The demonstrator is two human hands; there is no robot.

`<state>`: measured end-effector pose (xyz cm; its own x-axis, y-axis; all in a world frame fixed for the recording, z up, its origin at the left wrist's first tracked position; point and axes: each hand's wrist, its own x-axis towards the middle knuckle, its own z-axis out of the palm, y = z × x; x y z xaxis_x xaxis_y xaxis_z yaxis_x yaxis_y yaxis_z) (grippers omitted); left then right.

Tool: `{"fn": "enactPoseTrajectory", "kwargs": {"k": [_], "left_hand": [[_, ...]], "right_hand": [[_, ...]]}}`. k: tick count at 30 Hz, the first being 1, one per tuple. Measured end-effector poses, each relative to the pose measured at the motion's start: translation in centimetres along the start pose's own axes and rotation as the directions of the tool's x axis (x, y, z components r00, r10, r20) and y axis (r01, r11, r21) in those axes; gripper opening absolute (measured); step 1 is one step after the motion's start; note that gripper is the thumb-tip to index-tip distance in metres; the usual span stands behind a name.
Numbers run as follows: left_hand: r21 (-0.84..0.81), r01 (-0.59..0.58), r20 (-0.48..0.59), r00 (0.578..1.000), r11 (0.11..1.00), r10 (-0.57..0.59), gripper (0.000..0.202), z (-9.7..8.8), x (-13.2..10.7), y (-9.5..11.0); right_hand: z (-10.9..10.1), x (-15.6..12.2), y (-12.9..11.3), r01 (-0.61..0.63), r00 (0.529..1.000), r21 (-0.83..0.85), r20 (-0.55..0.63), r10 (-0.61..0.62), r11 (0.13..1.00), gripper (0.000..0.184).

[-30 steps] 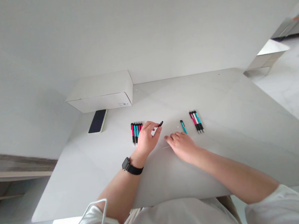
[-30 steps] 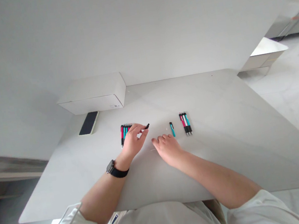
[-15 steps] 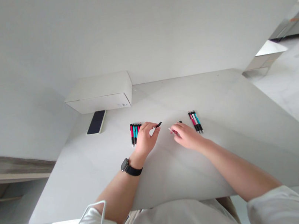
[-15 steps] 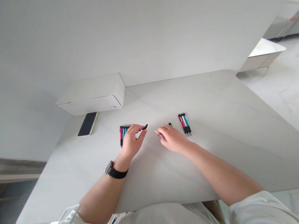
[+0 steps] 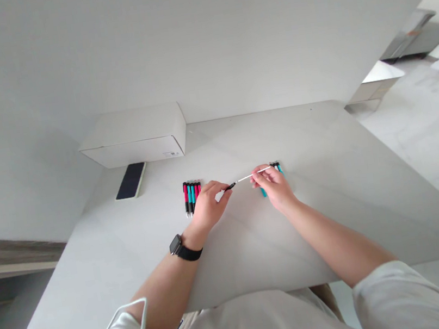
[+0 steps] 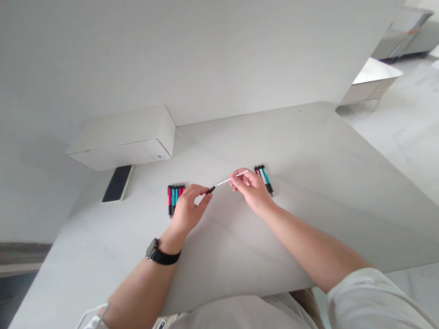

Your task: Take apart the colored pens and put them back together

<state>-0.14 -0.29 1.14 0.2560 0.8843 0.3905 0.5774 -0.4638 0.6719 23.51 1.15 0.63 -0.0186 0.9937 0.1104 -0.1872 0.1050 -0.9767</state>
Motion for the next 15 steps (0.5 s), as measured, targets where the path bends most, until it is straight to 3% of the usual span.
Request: {"fn": "enactPoseTrajectory", "kwargs": {"k": [8, 15], "left_hand": [[0.026, -0.025, 0.016, 1.000, 0.999, 0.024, 0.013, 0.17, -0.07, -0.26], [0.087, -0.060, 0.026, 0.998, 0.994, 0.058, 0.010, 0.30, -0.17, -0.14]], "right_hand": [[-0.24, -0.20, 0.21, -0.018, 0.999, -0.069, 0.025, 0.020, 0.997, 0.034], [-0.04, -0.77, 0.06, 0.095, 0.991, -0.289, 0.122, -0.062, 0.953, 0.031]]}}
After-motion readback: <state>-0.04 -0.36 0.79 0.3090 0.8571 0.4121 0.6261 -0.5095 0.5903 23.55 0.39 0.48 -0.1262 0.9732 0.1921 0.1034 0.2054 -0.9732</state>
